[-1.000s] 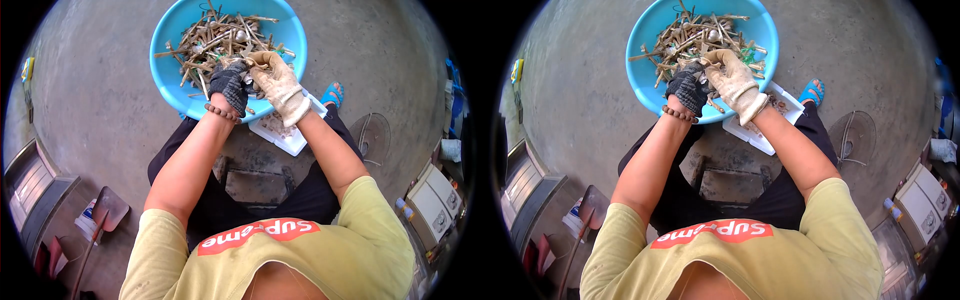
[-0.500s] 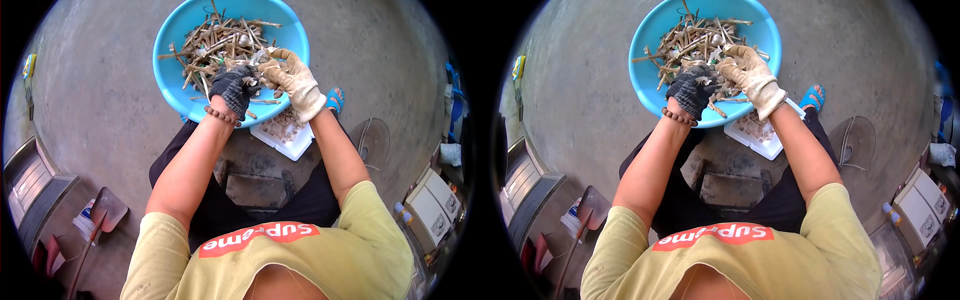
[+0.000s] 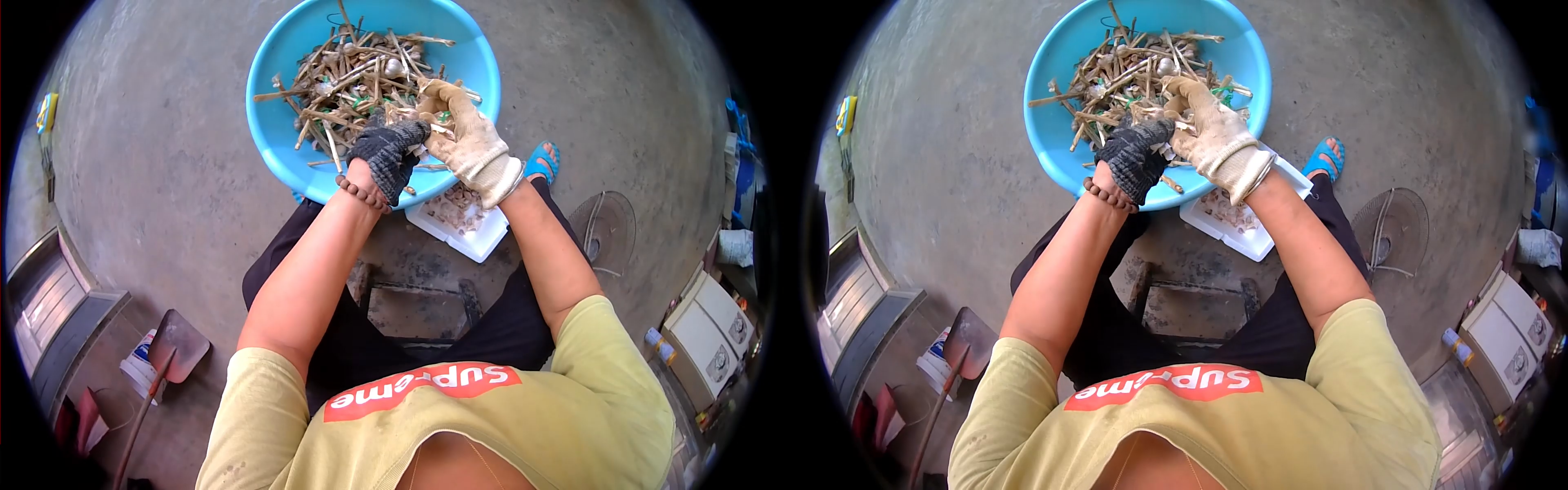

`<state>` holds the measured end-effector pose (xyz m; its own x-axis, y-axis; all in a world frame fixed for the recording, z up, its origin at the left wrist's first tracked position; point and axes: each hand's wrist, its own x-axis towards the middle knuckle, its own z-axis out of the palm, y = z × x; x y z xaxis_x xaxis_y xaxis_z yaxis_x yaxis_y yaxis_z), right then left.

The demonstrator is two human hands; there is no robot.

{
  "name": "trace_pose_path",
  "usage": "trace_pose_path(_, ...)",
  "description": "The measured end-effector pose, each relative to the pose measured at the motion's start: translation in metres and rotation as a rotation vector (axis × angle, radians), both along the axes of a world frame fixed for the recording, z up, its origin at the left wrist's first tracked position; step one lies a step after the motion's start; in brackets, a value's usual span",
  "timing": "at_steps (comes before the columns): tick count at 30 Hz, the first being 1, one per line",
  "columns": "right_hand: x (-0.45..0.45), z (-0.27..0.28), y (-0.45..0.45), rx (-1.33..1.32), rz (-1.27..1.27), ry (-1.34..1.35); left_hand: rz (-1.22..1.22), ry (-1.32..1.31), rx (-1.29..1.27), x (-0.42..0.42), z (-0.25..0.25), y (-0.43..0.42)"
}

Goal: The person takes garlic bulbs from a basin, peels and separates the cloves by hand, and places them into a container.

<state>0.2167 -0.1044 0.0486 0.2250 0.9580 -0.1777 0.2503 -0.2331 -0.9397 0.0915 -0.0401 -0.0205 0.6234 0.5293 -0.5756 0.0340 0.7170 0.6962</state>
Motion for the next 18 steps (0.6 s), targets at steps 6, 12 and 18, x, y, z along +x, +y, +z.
trace_pose_path(6,-0.003,0.009,-0.001,-0.01,0.033,-0.016,-0.488,0.484,1.427,-0.009,0.018,0.003)
trace_pose_path(12,-0.01,0.009,-0.001,0.13,-0.143,-0.022,-0.735,0.753,1.126,0.002,0.046,0.014)
trace_pose_path(18,-0.009,-0.001,-0.001,0.184,-0.054,-0.167,-0.51,0.45,1.153,-0.007,0.036,0.008)
